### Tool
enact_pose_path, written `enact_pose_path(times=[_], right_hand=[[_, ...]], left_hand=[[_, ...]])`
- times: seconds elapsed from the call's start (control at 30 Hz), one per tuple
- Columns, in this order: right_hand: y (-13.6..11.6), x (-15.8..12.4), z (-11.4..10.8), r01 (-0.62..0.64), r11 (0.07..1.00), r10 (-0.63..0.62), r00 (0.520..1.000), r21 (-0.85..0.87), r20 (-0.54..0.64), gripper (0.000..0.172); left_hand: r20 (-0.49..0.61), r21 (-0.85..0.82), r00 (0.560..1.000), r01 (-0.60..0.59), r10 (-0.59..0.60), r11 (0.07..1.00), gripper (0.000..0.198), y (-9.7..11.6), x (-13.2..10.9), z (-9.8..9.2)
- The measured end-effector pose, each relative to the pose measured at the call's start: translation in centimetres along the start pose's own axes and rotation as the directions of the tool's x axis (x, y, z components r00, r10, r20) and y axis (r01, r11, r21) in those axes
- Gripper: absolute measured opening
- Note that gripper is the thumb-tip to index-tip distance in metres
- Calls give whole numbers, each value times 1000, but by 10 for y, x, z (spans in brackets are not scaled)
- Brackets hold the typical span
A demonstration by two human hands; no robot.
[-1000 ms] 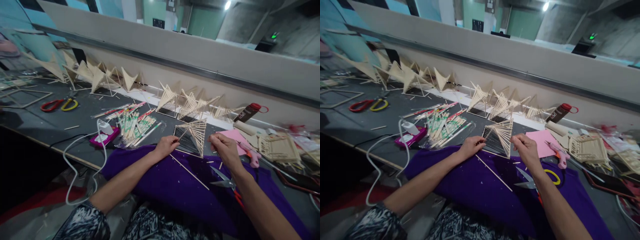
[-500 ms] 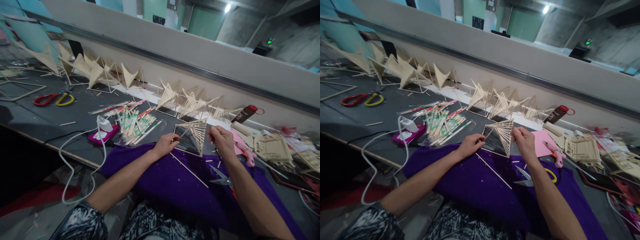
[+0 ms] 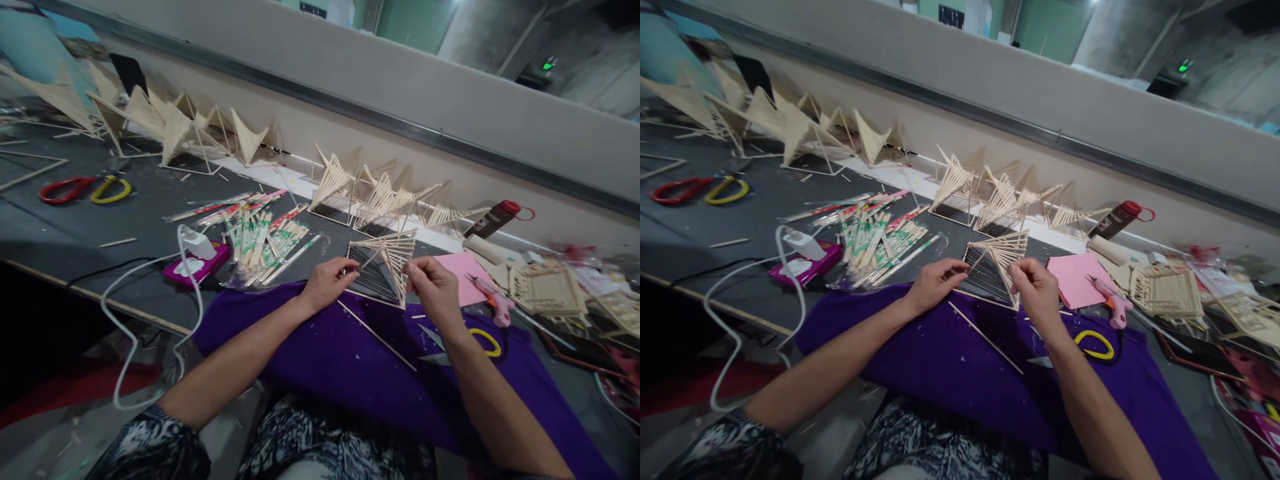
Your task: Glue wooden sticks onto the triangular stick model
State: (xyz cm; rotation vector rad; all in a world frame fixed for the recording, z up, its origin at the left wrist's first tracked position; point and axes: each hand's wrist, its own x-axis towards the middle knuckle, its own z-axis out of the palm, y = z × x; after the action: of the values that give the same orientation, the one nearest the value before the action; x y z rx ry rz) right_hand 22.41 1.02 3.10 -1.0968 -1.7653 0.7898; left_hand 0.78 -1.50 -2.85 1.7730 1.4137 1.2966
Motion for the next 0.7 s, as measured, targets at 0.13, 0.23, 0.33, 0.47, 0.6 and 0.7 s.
enact_pose_path(times=[0.13, 0.23, 0.33, 0.47, 0.6, 0.7], right_hand=[[4, -17, 11, -66, 995, 53, 987, 78, 149, 15], [12, -26, 16, -84, 995, 70, 974, 57, 213, 14], [19, -31, 20, -100, 995, 92, 966, 24, 243, 15], [28, -37, 22, -99, 995, 94, 953, 0, 287, 15], [34, -43, 22, -90, 996, 89, 941, -14, 326, 18], [37, -46, 20, -93, 995, 96, 940, -22, 327, 18]], left_hand=[[109, -195, 969, 241, -223, 951, 30, 6, 17, -8], [271, -227, 908, 382, -318, 896, 35, 11, 37, -12], [420, -208, 840, 459, -345, 864, 29, 14, 53, -9], [528, -225, 768, 537, -362, 813, 22, 11, 64, 2], [589, -287, 738, 572, -329, 769, 23, 7, 65, 11], [506, -271, 807, 483, -303, 833, 19, 7, 59, 10]])
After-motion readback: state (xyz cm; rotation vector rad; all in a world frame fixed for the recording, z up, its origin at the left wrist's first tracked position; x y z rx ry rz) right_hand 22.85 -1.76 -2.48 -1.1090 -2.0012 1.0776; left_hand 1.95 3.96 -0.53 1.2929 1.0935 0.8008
